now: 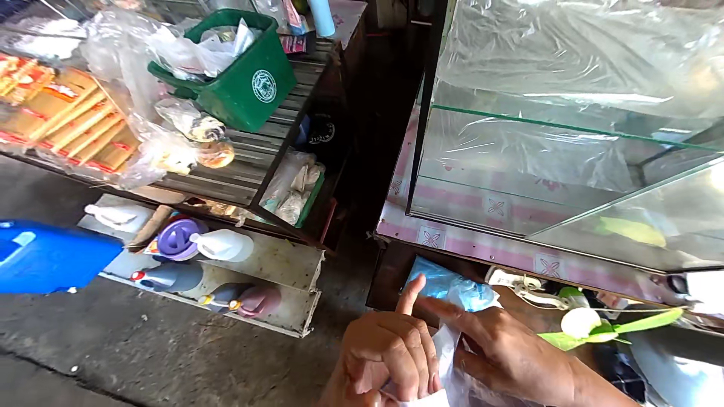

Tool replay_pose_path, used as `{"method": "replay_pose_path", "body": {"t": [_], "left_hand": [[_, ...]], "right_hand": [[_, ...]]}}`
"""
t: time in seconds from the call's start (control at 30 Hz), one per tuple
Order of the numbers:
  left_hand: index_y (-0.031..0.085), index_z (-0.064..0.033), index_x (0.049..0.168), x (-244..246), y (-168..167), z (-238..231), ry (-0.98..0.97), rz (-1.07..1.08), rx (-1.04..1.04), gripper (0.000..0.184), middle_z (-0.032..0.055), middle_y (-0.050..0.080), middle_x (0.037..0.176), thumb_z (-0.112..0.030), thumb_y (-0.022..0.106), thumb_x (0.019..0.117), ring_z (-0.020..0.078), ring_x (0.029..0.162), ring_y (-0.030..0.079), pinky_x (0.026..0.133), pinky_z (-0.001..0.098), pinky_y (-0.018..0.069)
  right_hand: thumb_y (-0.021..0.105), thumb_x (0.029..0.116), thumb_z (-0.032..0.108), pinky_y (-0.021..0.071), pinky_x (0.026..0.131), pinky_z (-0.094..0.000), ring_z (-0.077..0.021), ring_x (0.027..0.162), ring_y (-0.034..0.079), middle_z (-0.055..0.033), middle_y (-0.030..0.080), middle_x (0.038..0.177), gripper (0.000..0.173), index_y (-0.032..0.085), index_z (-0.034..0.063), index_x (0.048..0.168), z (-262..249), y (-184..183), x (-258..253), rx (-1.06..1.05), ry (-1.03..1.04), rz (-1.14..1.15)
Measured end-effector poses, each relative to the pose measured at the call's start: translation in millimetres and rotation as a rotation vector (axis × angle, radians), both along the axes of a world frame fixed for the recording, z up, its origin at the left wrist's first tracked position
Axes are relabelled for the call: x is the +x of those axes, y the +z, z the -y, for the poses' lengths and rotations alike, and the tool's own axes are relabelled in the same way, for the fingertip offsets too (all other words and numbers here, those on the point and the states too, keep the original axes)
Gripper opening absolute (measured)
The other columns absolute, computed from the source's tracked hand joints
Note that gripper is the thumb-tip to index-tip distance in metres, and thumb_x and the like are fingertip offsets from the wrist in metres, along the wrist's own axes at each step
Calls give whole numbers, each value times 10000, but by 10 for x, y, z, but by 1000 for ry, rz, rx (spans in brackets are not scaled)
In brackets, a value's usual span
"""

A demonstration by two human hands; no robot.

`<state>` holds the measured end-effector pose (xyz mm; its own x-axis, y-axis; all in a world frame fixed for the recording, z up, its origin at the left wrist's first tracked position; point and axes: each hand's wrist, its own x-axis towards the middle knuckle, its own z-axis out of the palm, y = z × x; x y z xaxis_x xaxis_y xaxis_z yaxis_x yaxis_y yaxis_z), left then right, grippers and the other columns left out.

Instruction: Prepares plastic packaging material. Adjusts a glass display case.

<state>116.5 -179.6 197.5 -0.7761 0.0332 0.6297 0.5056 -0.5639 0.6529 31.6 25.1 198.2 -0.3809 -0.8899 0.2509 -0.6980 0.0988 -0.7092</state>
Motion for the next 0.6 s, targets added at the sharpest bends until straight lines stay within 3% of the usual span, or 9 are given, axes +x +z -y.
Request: {"method": "replay_pose_path", "body": {"t": [0.07, 0.17, 0.3, 0.43, 0.53, 0.6], "left_hand": [[636, -98, 855, 9, -29, -18, 11, 8, 27, 308, -25, 670, 768, -352, 569, 1016, 90, 949, 684, 1267, 505, 177], [616, -107, 843, 29, -28, -24, 19, 10, 33, 304, -34, 642, 745, -349, 557, 1017, 83, 915, 675, 1261, 500, 198], [624, -91, 839, 53, -15, -13, -32, 8, 85, 312, -32, 634, 740, -349, 580, 1010, 79, 901, 670, 1242, 456, 248], [635, -91, 844, 66, -53, -6, -29, 29, 150, 292, -33, 644, 740, -344, 606, 988, 96, 896, 680, 1210, 472, 308], [660, -93, 905, 49, -102, 38, 1, 17, 126, 288, -20, 704, 835, -355, 592, 1004, 134, 1049, 690, 1255, 528, 236], [670, -104, 894, 31, -123, 40, 32, 20, 129, 285, -31, 705, 825, -358, 590, 996, 135, 1066, 684, 1254, 514, 237]], "right_hand": [[612, 916, 171, 443, 473, -223, -86, 494, 473, -7, 574, 664, 649, 433, 25, 1522, -1, 34, -15, -5, -65, -29], [618, 921, 170, 436, 467, -198, -77, 477, 470, -9, 565, 643, 703, 364, -2, 1554, 17, 64, -4, -32, -98, -129], [591, 944, 175, 426, 434, -242, -111, 461, 482, 9, 548, 610, 647, 403, -16, 1532, 61, 26, 12, -19, -44, -241], [568, 951, 170, 403, 425, -252, -116, 466, 467, 10, 545, 630, 600, 441, -5, 1511, 72, 19, 0, -18, -48, -253], [577, 981, 162, 430, 474, -220, -103, 522, 492, -13, 565, 675, 573, 424, 17, 1514, 61, 58, -11, -118, -35, -182], [569, 999, 167, 449, 508, -209, -107, 558, 511, -24, 567, 704, 535, 420, 50, 1500, 70, 80, -11, -186, -33, -166]]}}
